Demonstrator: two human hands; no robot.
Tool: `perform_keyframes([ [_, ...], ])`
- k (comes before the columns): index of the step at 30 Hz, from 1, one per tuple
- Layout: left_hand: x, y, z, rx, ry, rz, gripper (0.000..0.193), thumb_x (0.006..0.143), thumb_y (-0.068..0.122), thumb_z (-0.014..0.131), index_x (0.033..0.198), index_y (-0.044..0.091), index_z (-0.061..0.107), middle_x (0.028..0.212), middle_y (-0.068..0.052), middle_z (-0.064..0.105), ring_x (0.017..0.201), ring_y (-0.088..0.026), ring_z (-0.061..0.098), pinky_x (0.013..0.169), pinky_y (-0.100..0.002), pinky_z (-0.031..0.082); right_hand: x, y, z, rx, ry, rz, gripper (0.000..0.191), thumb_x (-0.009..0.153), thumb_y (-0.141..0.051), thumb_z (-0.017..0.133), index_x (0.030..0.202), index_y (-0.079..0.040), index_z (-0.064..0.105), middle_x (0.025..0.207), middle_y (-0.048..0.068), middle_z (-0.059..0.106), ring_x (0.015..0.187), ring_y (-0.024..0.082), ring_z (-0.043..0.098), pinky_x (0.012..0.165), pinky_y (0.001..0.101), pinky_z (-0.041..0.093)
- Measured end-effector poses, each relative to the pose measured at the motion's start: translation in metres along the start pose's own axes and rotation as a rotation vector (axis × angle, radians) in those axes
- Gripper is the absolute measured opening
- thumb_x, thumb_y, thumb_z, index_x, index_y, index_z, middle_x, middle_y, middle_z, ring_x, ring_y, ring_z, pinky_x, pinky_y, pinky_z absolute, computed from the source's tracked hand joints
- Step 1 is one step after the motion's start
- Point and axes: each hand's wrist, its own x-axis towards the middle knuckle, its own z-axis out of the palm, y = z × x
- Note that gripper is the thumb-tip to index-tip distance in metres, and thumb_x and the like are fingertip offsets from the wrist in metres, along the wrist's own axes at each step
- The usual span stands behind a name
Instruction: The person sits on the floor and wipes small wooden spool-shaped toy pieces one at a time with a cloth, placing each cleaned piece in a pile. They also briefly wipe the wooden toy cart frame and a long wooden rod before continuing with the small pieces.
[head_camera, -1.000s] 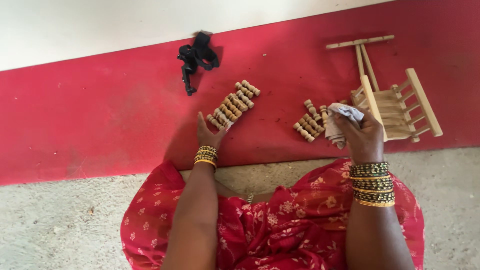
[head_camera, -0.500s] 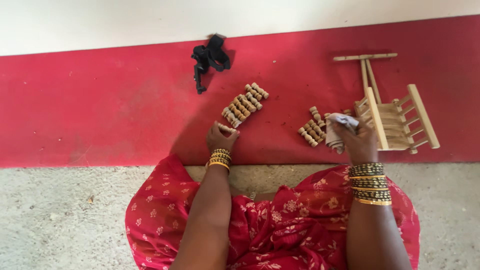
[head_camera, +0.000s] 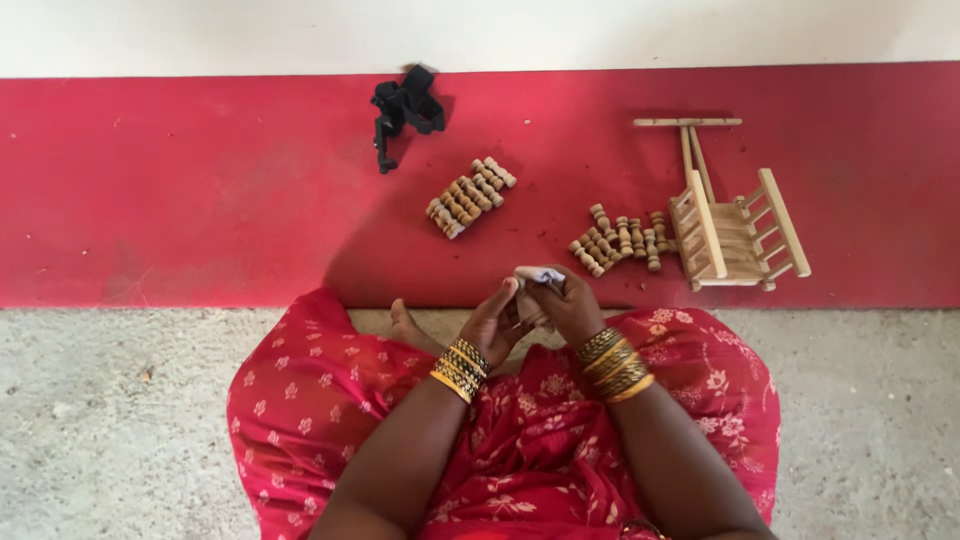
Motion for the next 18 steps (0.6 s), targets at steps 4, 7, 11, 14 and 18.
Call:
perform_keyframes([
  [4,-0.012,0.004,0.001,0.006,-0.082,0.025,0.061,0.077,0.041,0.087,0.124,0.01,0.064,0.112,-0.005,0.074,0.108,-0.019,0.069,0.1,-0.041,0.059,-0.004,0.014,-0.005,-0.209,0.124,0.161,0.031,0.093,-0.027,0.071,0.114,-0.005,0.071,0.091,0.006,0.077,0.068,0.011,0.069,0.057,0.0256,0.06],
  [7,-0.021,0.005,-0.004,0.061,-0.131,0.046,0.069,0.074,0.042,0.087,0.129,0.007,0.064,0.113,-0.005,0.074,0.107,-0.018,0.07,0.098,-0.039,0.057,-0.006,0.013,-0.009,-0.383,0.199,0.198,0.029,0.099,-0.024,0.069,0.116,-0.001,0.074,0.088,0.012,0.075,0.065,0.013,0.064,0.055,0.0276,0.054],
  [11,-0.013,0.006,-0.017,0.188,-0.035,0.086,0.073,0.075,0.036,0.089,0.137,0.009,0.062,0.114,-0.002,0.072,0.105,-0.015,0.066,0.093,-0.034,0.053,-0.012,0.006,0.006,-0.201,0.374,0.129,0.032,0.097,-0.024,0.065,0.124,-0.005,0.066,0.088,0.008,0.074,0.059,0.013,0.063,0.046,0.0289,0.054],
  [14,-0.009,0.0,-0.028,0.244,-0.116,0.103,0.078,0.078,0.028,0.093,0.145,0.005,0.06,0.116,-0.002,0.066,0.106,-0.014,0.063,0.094,-0.032,0.053,-0.029,0.01,0.013,-0.135,0.175,0.013,0.031,0.098,-0.023,0.064,0.124,-0.006,0.067,0.086,0.007,0.074,0.06,0.01,0.066,0.046,0.0248,0.056],
  [18,-0.016,0.002,-0.018,0.303,-0.24,0.062,0.097,0.066,0.021,0.098,0.148,-0.003,0.053,0.126,-0.01,0.069,0.113,-0.017,0.067,0.1,-0.03,0.057,-0.025,0.0,-0.007,-0.323,0.074,0.129,0.026,0.104,-0.024,0.06,0.118,-0.005,0.069,0.081,0.01,0.074,0.06,0.009,0.068,0.049,0.0213,0.057],
])
